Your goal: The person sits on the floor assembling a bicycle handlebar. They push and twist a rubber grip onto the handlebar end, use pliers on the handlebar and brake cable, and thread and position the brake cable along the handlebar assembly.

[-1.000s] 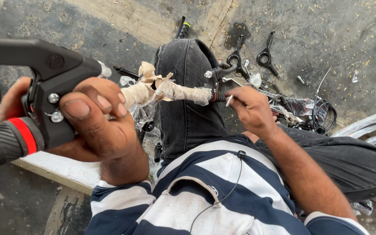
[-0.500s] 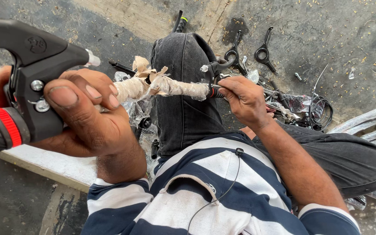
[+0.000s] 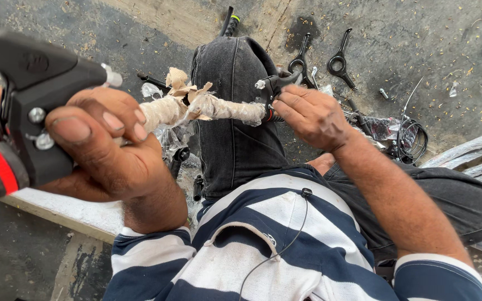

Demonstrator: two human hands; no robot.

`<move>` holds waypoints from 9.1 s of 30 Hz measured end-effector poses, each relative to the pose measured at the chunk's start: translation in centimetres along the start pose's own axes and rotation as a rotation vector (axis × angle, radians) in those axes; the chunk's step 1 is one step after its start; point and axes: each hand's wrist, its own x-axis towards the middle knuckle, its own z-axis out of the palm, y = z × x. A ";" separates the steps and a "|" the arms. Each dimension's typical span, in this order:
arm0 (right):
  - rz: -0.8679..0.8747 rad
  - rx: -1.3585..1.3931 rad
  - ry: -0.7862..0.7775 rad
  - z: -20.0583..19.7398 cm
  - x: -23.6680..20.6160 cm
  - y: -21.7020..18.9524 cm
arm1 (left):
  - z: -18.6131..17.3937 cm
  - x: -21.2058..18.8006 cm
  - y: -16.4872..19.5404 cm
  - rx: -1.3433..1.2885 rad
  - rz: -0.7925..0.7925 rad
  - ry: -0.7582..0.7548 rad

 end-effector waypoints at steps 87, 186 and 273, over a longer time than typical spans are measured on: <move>1.225 0.370 -0.608 6.6 -20.6 7.5 | 18.2 -19.9 -26.1 -0.429 -1.224 0.009; 0.814 -0.035 0.564 -1.8 -17.8 -1.5 | 18.9 -22.8 -15.0 0.707 -0.086 -1.172; 1.330 1.271 0.978 -7.5 -14.4 2.2 | 23.9 -23.0 -15.2 -0.248 -0.981 -1.020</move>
